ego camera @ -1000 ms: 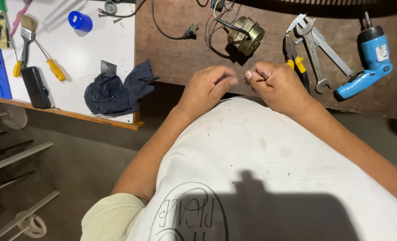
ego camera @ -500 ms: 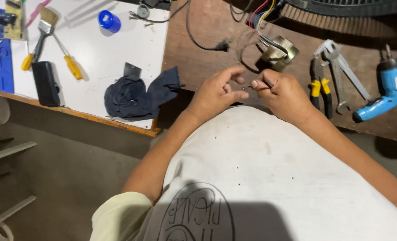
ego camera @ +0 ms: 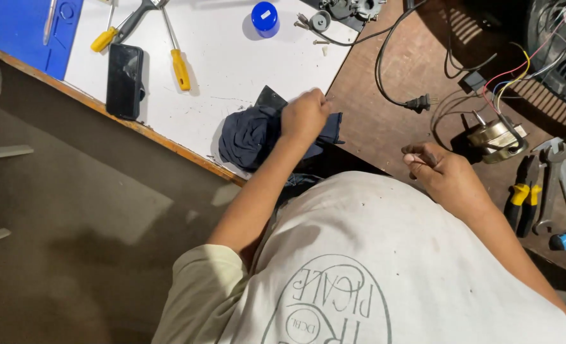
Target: Disassembling, inspecting, and reassembling a small electric motor on a repair bench.
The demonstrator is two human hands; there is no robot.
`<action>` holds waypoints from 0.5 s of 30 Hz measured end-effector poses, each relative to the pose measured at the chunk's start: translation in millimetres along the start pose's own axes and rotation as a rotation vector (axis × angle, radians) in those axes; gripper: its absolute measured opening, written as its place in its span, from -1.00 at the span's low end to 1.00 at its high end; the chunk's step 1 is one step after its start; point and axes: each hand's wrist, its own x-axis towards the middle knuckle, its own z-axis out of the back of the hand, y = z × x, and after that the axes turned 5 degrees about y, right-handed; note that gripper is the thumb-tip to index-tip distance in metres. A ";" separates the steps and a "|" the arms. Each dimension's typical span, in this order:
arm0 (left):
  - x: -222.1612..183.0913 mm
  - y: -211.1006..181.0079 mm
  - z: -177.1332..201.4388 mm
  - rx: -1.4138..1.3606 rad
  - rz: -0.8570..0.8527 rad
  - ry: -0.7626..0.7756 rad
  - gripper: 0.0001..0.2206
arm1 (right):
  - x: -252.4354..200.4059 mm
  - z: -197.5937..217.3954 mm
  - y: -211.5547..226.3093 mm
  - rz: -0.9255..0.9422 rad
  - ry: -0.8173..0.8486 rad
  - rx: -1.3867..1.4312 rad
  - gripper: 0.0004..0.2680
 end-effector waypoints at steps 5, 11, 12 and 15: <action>51.9 21.2 27.3 -0.039 -0.044 -0.203 -0.63 | -3.0 -5.8 12.2 -0.072 -0.013 -0.004 -0.69; 10.4 -26.3 47.0 -0.248 -0.145 -0.112 -0.56 | -8.0 -2.6 4.2 -0.134 -0.054 0.025 -0.68; -2.4 -38.9 43.1 -0.301 -0.164 -0.002 -0.59 | -9.8 -0.3 0.2 -0.168 -0.050 0.049 -0.67; -30.6 -56.9 8.1 -0.377 -0.231 0.225 -0.64 | 2.5 12.0 -91.4 0.014 -0.152 0.356 -0.73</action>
